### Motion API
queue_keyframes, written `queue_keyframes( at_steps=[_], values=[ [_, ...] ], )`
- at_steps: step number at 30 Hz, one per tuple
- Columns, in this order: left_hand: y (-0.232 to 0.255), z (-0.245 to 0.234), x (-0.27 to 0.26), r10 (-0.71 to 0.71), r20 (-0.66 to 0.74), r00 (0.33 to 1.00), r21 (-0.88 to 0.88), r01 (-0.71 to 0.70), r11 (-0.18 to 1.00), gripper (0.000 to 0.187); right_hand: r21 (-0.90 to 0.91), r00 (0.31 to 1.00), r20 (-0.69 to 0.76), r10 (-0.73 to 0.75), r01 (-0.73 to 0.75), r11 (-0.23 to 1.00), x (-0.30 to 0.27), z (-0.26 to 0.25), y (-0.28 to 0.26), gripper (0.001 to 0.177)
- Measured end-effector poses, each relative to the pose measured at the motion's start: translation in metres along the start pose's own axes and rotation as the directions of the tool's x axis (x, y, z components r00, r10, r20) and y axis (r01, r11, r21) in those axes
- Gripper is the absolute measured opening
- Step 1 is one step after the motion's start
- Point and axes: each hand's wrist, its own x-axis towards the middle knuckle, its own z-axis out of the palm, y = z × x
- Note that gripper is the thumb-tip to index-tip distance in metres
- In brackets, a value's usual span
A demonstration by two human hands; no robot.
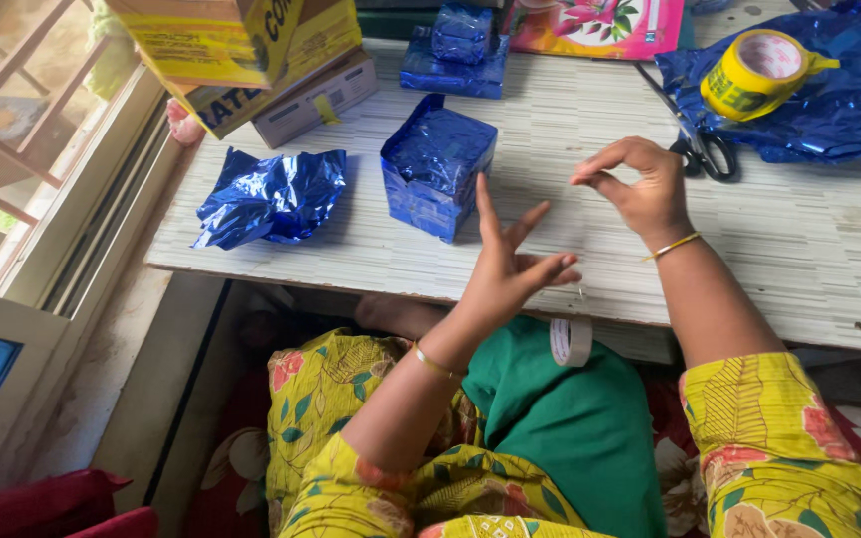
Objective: The person wraps a small box with blue foil paper, folds the edges, and secures the package with clear adhesive tape. They use scissors to cut tape and trim excess material, then place the finished wrapped box on the table.
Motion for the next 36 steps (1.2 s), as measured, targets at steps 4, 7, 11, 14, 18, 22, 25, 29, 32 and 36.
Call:
queue_keyframes(
  at_steps=[4, 7, 11, 14, 18, 22, 25, 29, 32, 36],
  values=[
    [0.043, -0.044, -0.059, 0.528, 0.241, 0.815, 0.712, -0.518, 0.475, 0.084, 0.267, 0.984, -0.131, 0.123, -0.085, 0.960, -0.016, -0.016, -0.004, 0.017],
    [0.060, -0.095, -0.043, 0.590, -0.048, 0.806, 0.852, -0.276, 0.445, 0.070, 0.257, 0.970, -0.235, 0.069, -0.006, 0.966, -0.040, -0.012, -0.023, 0.024],
    [0.058, -0.142, 0.001, 0.521, -0.062, 0.851, 0.797, -0.272, 0.539, 0.082, 0.374, 0.934, -0.324, 0.152, -0.021, 0.927, -0.078, 0.026, -0.072, 0.025],
    [0.040, -0.137, -0.001, 0.402, -0.070, 0.913, 0.677, -0.252, 0.691, 0.082, 0.374, 0.925, -0.324, 0.196, -0.065, 0.925, -0.099, 0.051, -0.102, 0.024],
    [0.029, -0.106, -0.038, 0.436, -0.226, 0.871, 0.725, -0.148, 0.672, 0.070, 0.384, 0.937, -0.291, 0.195, -0.072, 0.921, -0.112, 0.055, -0.121, 0.023],
    [0.039, -0.085, -0.063, 0.519, -0.202, 0.831, 0.825, -0.142, 0.547, 0.068, 0.413, 0.944, -0.301, 0.136, 0.001, 0.911, -0.108, 0.049, -0.127, 0.018],
    [0.047, -0.081, -0.064, 0.593, -0.148, 0.792, 0.876, -0.173, 0.449, 0.064, 0.407, 0.947, -0.308, 0.087, 0.048, 0.912, -0.105, 0.055, -0.133, 0.017],
    [0.057, -0.078, -0.062, 0.663, -0.045, 0.747, 0.937, -0.199, 0.288, 0.050, 0.362, 0.967, -0.247, 0.057, 0.038, 0.931, -0.092, 0.069, -0.136, 0.016],
    [0.065, -0.071, -0.073, 0.579, 0.194, 0.792, 0.881, -0.400, 0.252, 0.053, 0.255, 0.990, -0.127, 0.066, -0.032, 0.966, -0.086, 0.073, -0.141, 0.015],
    [0.069, -0.054, -0.072, 0.569, 0.347, 0.745, 0.872, -0.480, 0.097, 0.050, 0.271, 0.992, -0.067, 0.103, -0.081, 0.959, -0.079, 0.075, -0.150, 0.013]
  ],
)
